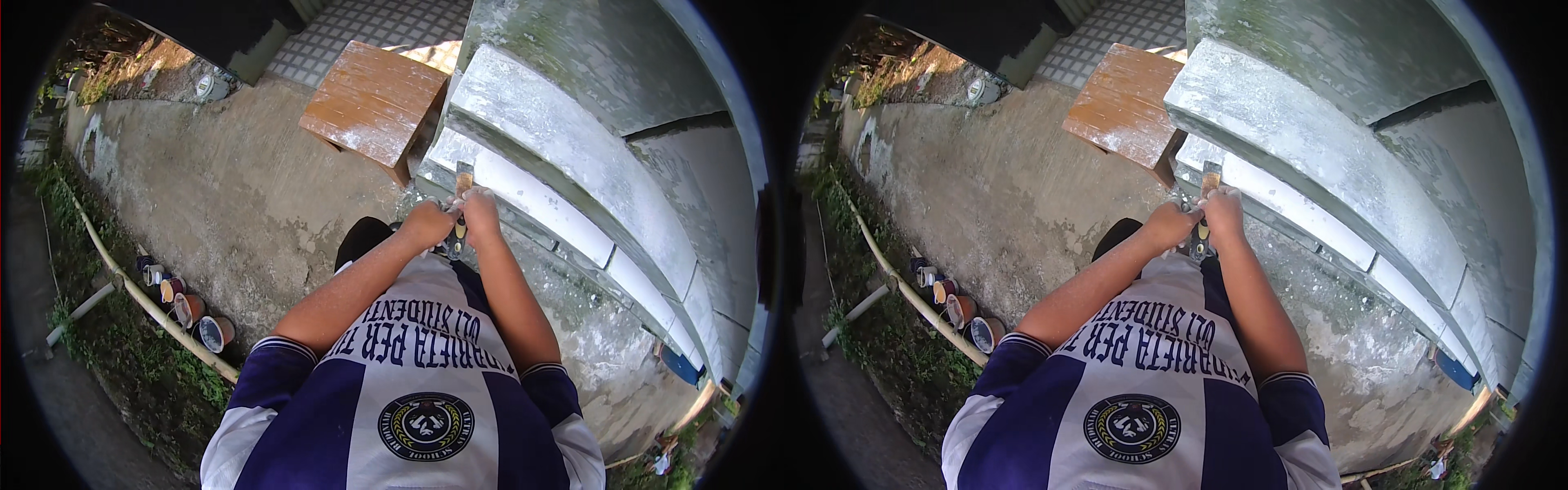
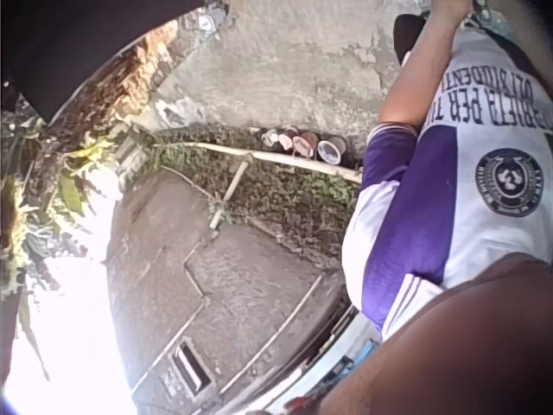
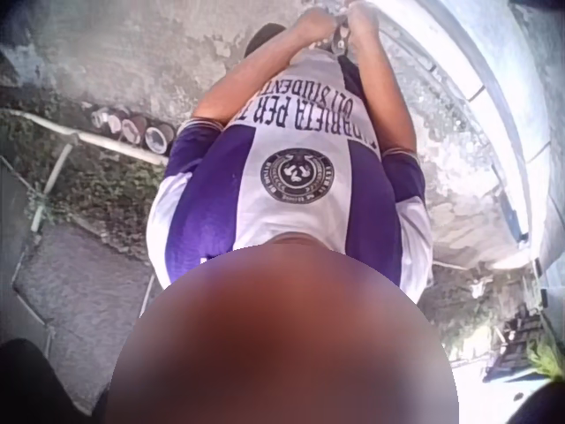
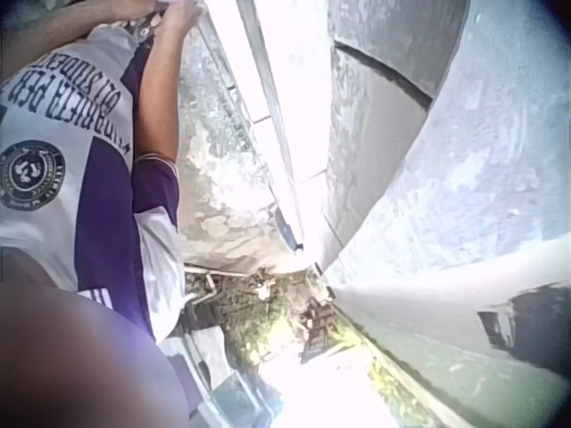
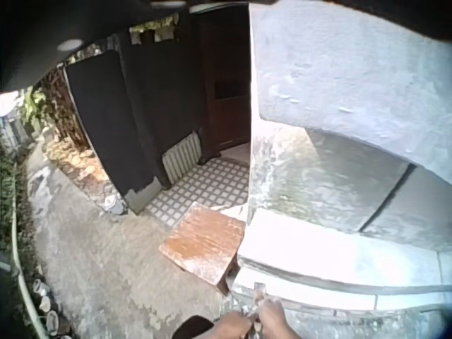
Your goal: Applying putty to a wall corner using a putty knife to smooth the surface.
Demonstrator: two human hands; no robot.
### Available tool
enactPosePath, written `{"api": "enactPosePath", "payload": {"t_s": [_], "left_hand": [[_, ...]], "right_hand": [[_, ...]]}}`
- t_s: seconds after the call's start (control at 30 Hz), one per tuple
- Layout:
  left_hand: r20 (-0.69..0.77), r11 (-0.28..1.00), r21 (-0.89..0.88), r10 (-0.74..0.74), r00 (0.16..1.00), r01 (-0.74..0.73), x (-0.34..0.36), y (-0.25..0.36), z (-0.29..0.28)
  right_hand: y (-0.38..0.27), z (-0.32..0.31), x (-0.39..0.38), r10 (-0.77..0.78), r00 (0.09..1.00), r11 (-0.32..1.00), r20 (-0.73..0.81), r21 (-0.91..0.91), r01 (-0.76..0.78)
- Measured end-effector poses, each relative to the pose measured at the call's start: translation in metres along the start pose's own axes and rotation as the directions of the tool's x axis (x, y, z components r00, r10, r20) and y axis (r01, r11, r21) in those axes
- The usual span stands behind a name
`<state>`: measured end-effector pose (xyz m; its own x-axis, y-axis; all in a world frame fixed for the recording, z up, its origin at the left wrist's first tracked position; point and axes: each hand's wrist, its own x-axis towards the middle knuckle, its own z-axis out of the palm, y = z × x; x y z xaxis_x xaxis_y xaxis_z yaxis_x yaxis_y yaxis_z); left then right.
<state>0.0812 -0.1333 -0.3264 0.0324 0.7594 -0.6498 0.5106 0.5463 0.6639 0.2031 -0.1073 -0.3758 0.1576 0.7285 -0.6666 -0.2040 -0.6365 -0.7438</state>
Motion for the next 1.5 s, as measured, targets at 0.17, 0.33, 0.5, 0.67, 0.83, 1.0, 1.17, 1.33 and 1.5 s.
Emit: {"api": "enactPosePath", "payload": {"t_s": [0.17,0.33,0.5,0.67,0.83,1.0,1.17,1.33,1.5], "left_hand": [[0.153,0.998,0.014,-0.060,0.986,0.058,0.013,0.006,-0.023],[0.220,0.990,0.133,0.019,0.975,-0.050,0.037,-0.008,-0.049],[0.232,0.914,0.310,0.194,0.953,-0.262,0.051,-0.015,-0.083],[0.335,0.896,0.327,0.188,0.923,-0.301,0.048,0.001,-0.107],[0.372,0.856,0.351,0.245,0.895,-0.380,0.053,-0.006,-0.110],[0.412,0.817,0.469,0.134,0.901,-0.336,0.046,0.014,-0.123],[0.496,0.966,0.192,0.057,0.867,-0.174,0.092,-0.037,-0.121],[0.379,0.715,0.596,0.152,0.913,-0.367,0.053,-0.015,-0.145],[0.533,0.710,0.518,0.168,0.830,-0.476,0.075,0.010,-0.160]], "right_hand": [[-0.015,0.014,-0.006,0.020,0.999,0.984,-0.026,-0.178,-0.025],[0.014,0.041,0.009,-0.073,0.990,0.989,-0.121,-0.138,0.056],[0.013,0.082,0.000,-0.044,0.961,0.917,-0.274,0.371,0.147],[0.010,0.110,-0.011,0.008,0.928,0.808,-0.373,0.549,0.214],[0.008,0.121,-0.013,0.062,0.907,0.757,-0.417,0.612,0.229],[0.004,0.117,-0.009,0.116,0.890,0.841,-0.441,0.520,0.149],[0.030,0.129,0.015,0.032,0.788,0.936,-0.615,0.294,0.191],[0.023,0.147,-0.009,0.076,0.864,0.852,-0.497,0.483,0.203],[-0.002,0.165,-0.010,0.159,0.858,0.680,-0.488,0.685,0.264]]}}
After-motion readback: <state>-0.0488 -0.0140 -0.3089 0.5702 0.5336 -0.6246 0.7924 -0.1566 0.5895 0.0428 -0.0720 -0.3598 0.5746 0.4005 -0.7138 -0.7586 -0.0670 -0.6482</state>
